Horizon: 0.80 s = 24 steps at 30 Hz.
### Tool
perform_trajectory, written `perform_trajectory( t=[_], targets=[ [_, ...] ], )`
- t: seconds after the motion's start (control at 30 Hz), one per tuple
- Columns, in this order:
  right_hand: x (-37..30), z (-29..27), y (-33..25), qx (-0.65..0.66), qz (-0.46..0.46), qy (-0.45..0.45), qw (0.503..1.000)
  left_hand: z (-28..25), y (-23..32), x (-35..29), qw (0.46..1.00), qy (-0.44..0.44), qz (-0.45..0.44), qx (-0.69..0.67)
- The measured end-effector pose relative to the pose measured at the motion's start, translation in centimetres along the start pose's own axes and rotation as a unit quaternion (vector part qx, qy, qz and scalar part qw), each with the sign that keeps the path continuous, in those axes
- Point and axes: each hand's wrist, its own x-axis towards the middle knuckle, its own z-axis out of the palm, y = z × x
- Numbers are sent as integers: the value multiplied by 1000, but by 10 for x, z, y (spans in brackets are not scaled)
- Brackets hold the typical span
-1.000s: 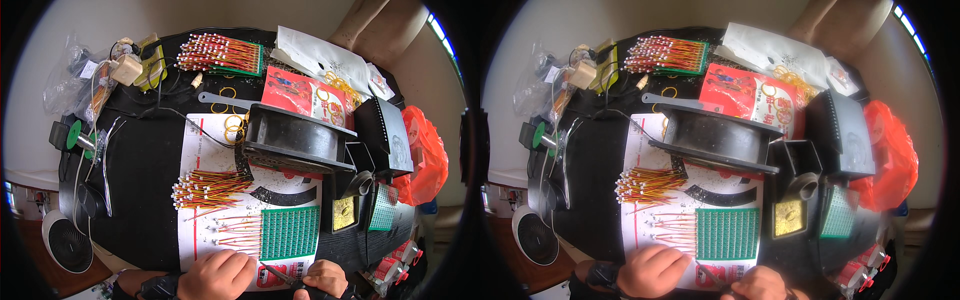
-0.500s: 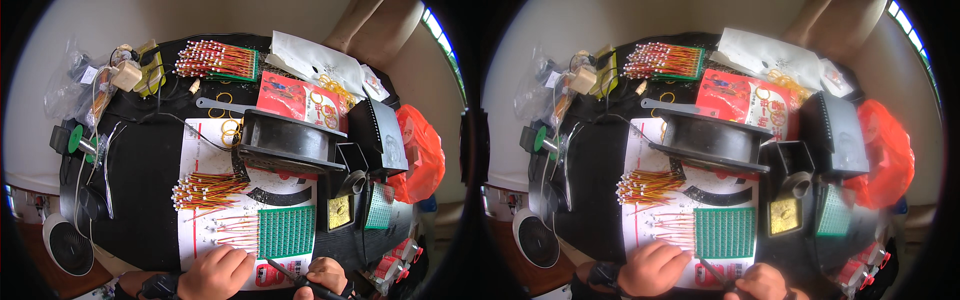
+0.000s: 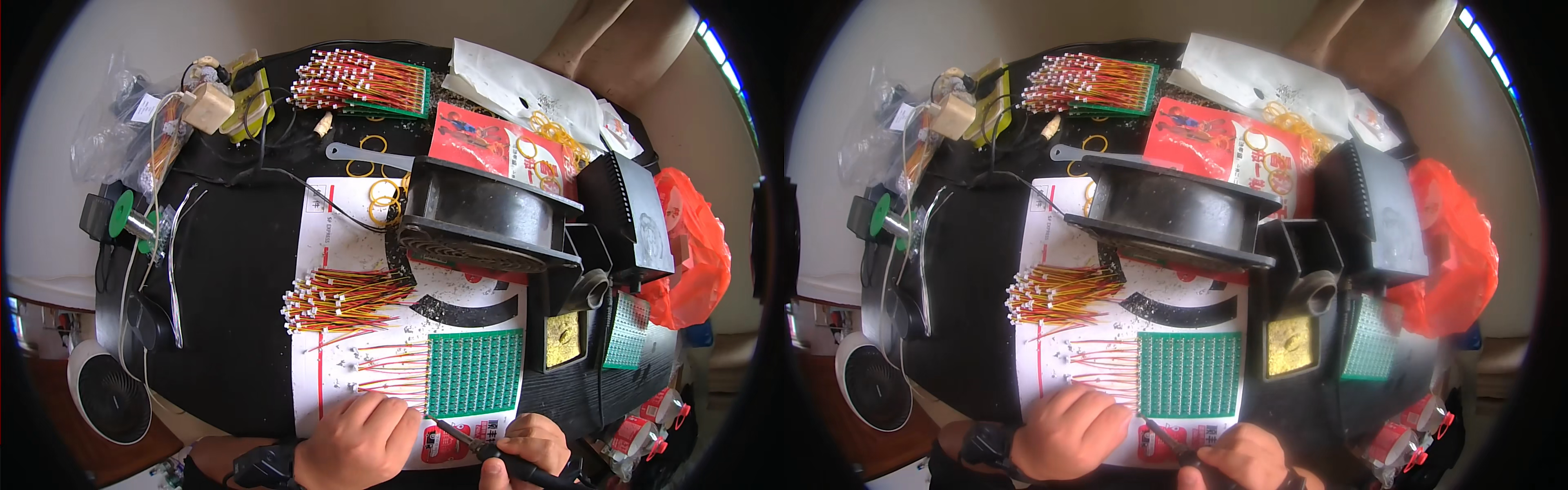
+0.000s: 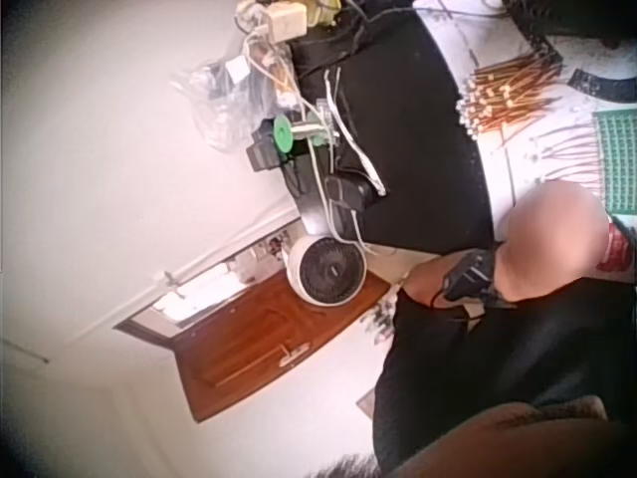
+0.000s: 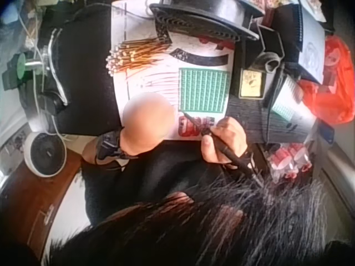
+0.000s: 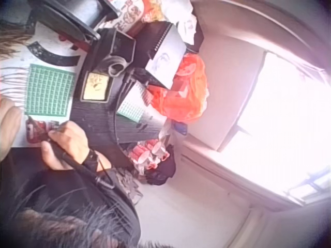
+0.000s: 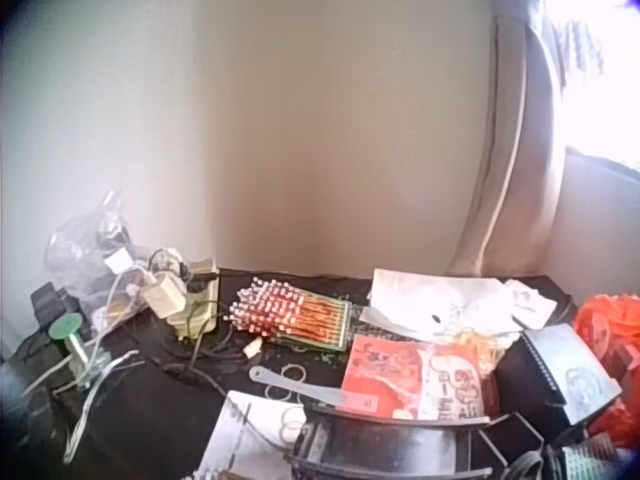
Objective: Solder small electronic components onto a green PCB at an assembly station.
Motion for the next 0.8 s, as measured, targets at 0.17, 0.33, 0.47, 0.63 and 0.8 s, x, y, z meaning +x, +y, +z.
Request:
perform_trajectory(
  t=[0.17, 0.33, 0.47, 0.63, 0.8],
  targets=[
    [2, -1, -1, -9, -4, -6, 1000, 0, 0, 1, 1000, -4, 0, -5],
    [4, 0, -1, -10, -16, -3, 1000, 0, -1, 2, 1000, -4, 2, -15],
    [4, 0, -1, -14, -19, -1, 1000, 0, 0, 2, 1000, -3, 1, -14],
    [4, -1, -1, -16, -11, -6, 1000, -1, 1, 2, 1000, 3, 9, -4],
    [6, -2, -4, -19, -10, -2, 1000, -6, -2, 4, 999, -5, 34, -14]
  ],
)
